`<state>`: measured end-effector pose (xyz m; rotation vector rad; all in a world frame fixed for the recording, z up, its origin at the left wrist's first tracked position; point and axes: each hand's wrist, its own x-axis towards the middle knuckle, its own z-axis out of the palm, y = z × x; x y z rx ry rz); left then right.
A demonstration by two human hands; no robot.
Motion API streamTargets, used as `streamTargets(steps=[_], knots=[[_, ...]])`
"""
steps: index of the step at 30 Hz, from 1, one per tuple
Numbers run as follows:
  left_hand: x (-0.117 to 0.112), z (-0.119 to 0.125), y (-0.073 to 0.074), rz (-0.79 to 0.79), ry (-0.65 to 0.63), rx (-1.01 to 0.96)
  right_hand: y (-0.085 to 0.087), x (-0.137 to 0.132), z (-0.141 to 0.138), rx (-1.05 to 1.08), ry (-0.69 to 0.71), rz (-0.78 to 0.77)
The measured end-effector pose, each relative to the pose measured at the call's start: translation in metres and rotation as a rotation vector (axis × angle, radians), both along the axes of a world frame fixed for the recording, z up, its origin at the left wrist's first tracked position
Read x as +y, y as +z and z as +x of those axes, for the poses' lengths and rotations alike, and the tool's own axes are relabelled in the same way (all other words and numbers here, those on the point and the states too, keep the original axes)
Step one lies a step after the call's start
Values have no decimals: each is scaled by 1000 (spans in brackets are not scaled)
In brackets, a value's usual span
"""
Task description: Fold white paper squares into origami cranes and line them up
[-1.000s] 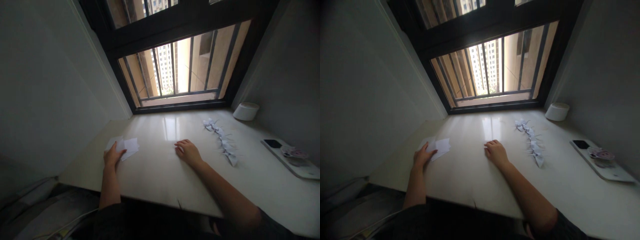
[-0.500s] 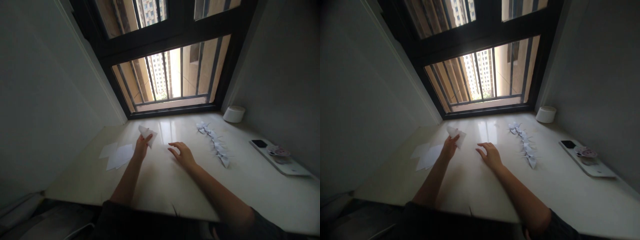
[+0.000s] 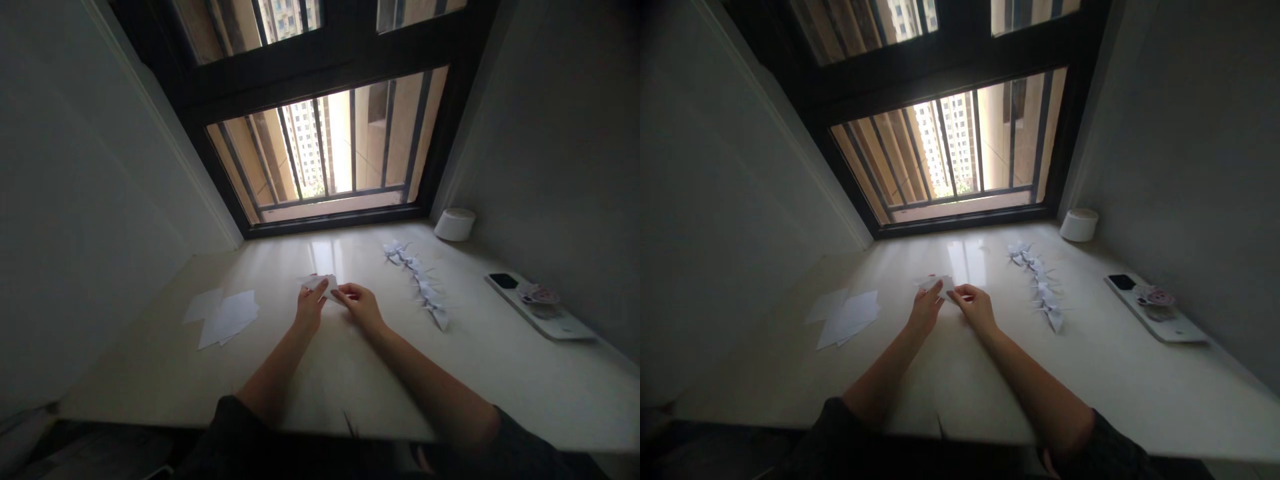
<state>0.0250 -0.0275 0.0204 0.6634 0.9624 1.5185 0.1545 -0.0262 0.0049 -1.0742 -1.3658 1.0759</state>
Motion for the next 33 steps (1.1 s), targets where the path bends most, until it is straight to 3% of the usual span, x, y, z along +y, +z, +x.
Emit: streamTargets(steps=[7,15,21,27,33], knots=[[-4,-3,4,-49,-63,-39,3,6,7,163,21,-109],[-6,1,1,-74,-41,-65,-1,5,5,400,16,-205],[-2,-7,4,-80,-56,162,3,6,8,351,-59,-89],[0,-16,13,61,-80,472,2,8,12,267,-26,-36],[1,-17,10,166,-128,493,-3,11,15,157,-96,16]])
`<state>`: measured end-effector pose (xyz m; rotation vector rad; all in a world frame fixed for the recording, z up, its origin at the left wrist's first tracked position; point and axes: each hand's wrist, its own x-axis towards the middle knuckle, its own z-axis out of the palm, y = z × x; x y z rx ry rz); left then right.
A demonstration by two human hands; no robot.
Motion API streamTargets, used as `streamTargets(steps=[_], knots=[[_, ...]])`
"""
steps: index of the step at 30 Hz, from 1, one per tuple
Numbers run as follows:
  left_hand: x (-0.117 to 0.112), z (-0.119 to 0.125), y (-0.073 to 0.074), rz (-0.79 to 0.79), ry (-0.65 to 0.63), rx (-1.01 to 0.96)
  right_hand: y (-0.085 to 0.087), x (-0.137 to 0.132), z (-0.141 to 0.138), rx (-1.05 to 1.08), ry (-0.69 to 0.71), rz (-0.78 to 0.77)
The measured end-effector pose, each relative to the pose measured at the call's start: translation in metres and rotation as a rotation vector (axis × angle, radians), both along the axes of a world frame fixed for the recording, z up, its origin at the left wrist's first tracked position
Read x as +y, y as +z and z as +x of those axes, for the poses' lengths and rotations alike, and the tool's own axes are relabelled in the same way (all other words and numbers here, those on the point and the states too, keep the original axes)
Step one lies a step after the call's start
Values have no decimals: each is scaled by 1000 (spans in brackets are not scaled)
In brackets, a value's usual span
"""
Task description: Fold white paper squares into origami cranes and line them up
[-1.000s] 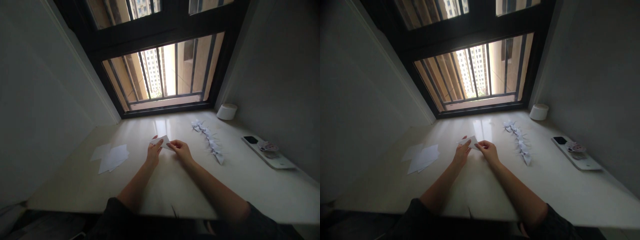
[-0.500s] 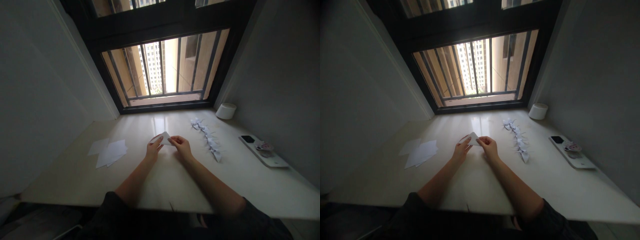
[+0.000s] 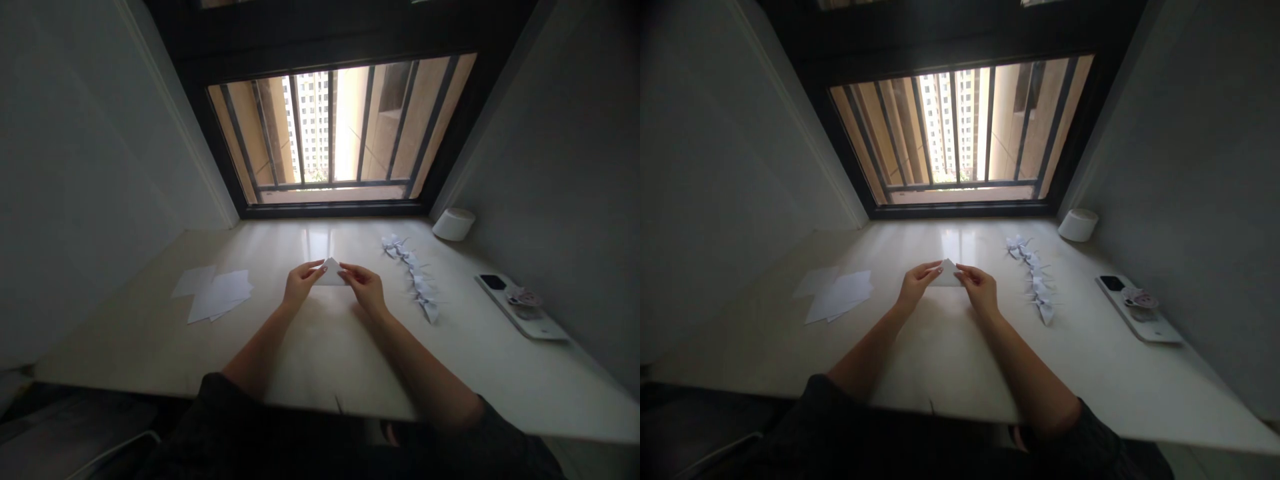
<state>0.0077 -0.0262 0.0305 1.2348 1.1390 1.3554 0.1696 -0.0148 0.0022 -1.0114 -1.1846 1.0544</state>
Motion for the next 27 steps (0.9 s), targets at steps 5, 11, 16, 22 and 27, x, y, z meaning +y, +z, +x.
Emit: streamTargets(steps=[5,11,16,22,27], knots=[[1,3,-10,74,69,14,0,-3,0,-92,-25,61],[-1,7,-11,131,138,29,4,-6,-1,-141,-59,104],[-4,9,-8,138,148,17,8,-9,-3,-136,-58,104],[-6,10,-7,140,187,31,9,-10,-2,-161,-51,110],[-5,8,-10,151,200,140,9,-11,-1,-193,-45,141]])
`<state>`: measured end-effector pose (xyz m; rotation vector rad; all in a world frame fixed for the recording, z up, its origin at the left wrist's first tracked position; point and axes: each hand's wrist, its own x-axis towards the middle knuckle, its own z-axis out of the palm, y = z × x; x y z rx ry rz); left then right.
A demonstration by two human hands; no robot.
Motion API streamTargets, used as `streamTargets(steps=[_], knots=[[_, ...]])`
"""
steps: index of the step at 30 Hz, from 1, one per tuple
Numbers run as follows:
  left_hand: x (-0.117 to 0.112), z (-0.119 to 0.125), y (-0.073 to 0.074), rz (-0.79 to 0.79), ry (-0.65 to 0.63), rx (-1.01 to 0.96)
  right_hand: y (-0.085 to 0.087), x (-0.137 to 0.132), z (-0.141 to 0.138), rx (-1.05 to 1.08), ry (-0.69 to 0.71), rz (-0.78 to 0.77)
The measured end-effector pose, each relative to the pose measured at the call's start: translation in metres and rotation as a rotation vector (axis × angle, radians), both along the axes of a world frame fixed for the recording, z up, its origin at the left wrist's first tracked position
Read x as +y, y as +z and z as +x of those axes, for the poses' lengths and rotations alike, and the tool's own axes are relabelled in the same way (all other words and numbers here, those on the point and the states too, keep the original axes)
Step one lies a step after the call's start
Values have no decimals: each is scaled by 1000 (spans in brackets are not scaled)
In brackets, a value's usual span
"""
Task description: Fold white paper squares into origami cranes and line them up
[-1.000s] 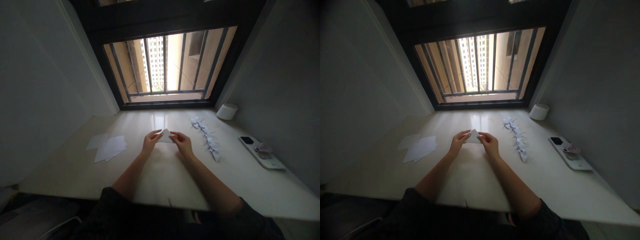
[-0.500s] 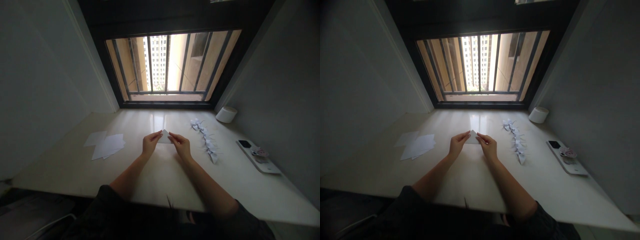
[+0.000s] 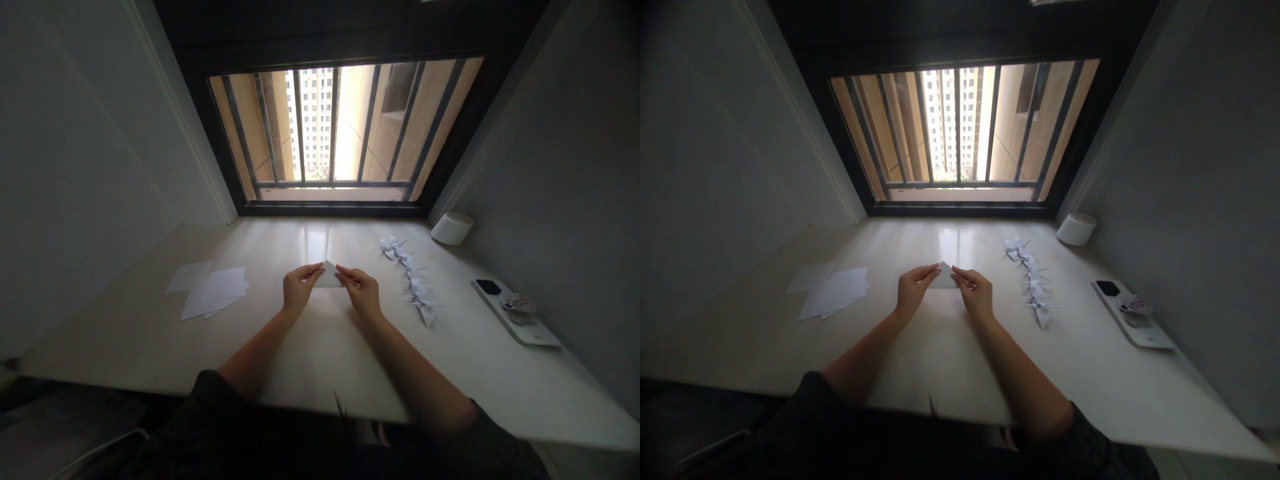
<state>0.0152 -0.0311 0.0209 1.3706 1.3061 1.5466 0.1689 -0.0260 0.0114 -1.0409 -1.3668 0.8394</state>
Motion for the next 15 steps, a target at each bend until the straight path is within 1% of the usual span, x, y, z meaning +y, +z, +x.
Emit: streamTargets(steps=[5,8,11,15], knots=[[3,-2,-2,-40,-13,-4,2,-1,0,-13,0,20],[4,-3,-3,-82,-49,-32,2,1,3,-42,39,5],[4,-4,-3,-116,-53,-60,2,4,8,-84,76,-27],[3,-4,-2,-128,-62,-68,4,4,10,-124,59,-22]])
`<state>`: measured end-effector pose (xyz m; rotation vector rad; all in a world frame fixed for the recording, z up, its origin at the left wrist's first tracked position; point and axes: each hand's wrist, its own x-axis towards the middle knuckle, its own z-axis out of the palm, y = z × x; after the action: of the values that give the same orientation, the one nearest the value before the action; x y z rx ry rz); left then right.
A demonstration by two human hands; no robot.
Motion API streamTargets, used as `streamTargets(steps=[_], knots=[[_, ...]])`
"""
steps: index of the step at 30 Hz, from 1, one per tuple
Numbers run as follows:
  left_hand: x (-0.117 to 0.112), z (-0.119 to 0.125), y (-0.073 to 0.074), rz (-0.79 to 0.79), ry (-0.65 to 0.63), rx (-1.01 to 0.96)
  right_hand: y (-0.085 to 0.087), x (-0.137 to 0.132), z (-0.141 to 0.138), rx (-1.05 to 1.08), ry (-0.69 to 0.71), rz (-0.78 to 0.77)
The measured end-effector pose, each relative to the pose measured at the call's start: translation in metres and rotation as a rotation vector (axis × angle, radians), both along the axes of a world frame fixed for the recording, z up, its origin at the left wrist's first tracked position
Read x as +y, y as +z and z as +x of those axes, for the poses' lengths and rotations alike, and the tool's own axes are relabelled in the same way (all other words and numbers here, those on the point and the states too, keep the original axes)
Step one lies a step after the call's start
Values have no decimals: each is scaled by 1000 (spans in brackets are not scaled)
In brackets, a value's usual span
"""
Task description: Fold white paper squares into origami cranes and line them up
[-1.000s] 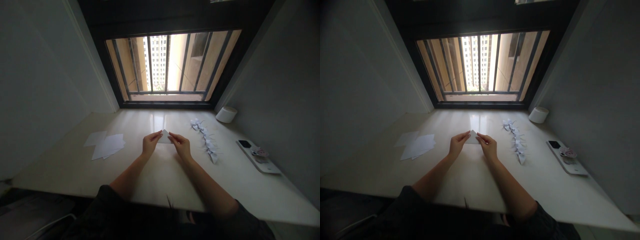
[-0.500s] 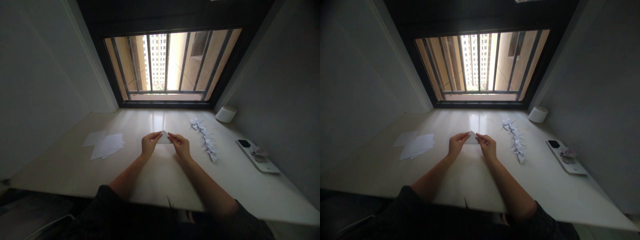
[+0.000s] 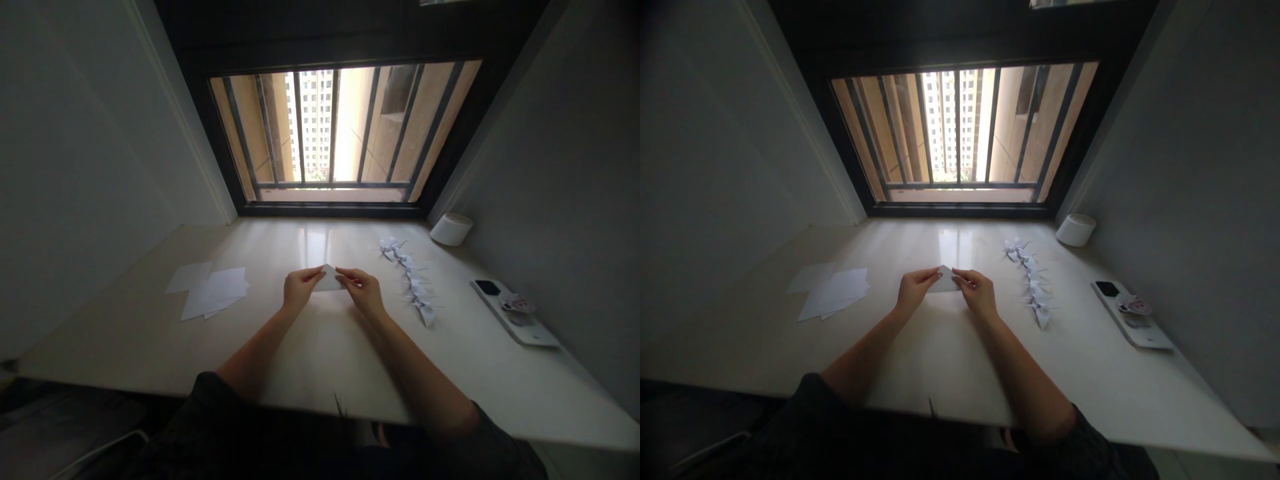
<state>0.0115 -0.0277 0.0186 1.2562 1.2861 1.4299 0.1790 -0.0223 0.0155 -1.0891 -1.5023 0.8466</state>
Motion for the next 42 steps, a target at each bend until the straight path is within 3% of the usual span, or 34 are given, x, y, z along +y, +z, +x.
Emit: streamTargets(steps=[7,24,31,33,36,42], knots=[[-1,3,1,8,-40,-46,5,-8,-6,-2,-56,38],[-1,0,3,-22,-142,40,4,-8,-5,-22,40,42],[-3,5,6,-44,18,-58,3,-3,-8,185,-146,-127],[-5,8,8,-23,76,-106,1,-4,-13,261,-95,-261],[-10,13,10,-10,74,-161,-3,-9,-23,358,95,-427],[-18,19,12,29,50,-175,-8,-15,-36,437,80,-412]])
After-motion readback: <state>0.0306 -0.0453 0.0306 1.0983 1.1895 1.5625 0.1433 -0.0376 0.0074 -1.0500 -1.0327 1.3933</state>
